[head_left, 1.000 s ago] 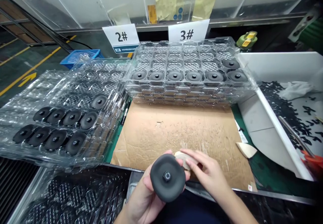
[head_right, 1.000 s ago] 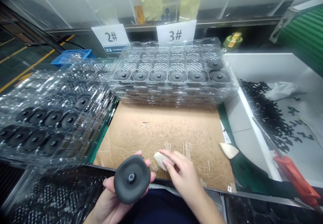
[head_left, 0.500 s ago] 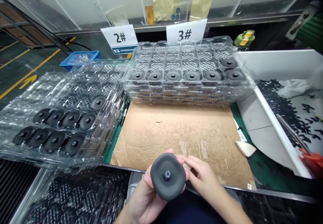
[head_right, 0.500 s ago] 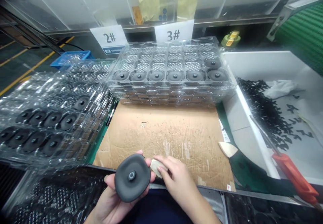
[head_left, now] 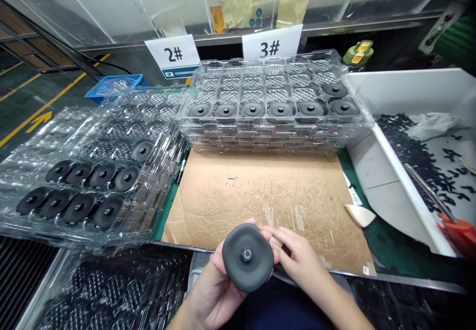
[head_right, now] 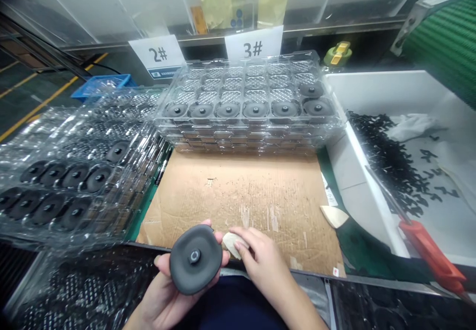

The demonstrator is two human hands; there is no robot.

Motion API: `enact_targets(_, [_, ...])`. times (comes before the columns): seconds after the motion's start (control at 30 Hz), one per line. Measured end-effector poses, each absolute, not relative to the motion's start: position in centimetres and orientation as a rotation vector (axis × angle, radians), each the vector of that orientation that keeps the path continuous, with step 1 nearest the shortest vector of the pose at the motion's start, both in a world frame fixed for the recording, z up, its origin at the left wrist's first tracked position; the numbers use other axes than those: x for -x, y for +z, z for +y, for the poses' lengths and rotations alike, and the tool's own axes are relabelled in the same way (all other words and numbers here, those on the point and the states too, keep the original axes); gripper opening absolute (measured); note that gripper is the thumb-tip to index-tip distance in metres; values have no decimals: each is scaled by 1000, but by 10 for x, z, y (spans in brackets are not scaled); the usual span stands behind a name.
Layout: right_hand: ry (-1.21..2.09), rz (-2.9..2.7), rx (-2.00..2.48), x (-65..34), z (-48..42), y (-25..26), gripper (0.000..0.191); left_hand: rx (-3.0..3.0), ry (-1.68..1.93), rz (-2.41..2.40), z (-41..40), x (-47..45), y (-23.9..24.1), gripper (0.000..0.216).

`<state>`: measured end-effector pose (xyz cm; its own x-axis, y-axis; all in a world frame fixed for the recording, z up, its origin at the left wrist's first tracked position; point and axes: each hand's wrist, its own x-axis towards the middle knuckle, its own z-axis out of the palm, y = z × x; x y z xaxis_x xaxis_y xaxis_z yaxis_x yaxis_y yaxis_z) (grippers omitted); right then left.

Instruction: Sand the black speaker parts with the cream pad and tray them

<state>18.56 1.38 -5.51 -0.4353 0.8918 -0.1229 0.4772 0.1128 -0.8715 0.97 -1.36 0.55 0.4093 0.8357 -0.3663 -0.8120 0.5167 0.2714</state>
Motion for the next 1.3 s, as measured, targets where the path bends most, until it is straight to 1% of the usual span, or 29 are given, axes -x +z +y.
enact_targets(0.17, [1312, -1978, 1300, -184, 13, -56, 27, -40, 1043, 459, -16, -10, 4, 47])
enact_targets(0.63, [1425, -2013, 1278, -181, 13, -59, 27, -26, 1044, 485, -19, -6, 1, 51])
enact_targets(0.8, [1435, -2016, 1281, -181, 12, -60, 27, -24, 1042, 471, -18, -5, 1, 51])
enact_targets(0.97, [1436, -2003, 1276, -180, 13, -58, 29, -56, 1057, 414, -17, -7, 1, 44])
enact_targets(1.17, [1441, -2003, 1283, -181, 13, -63, 27, -28, 1055, 429, -18, -8, -1, 46])
enact_targets(1.3, [1431, -1992, 1301, -182, 15, -63, 30, -5, 1052, 462, -17, -7, 0, 46])
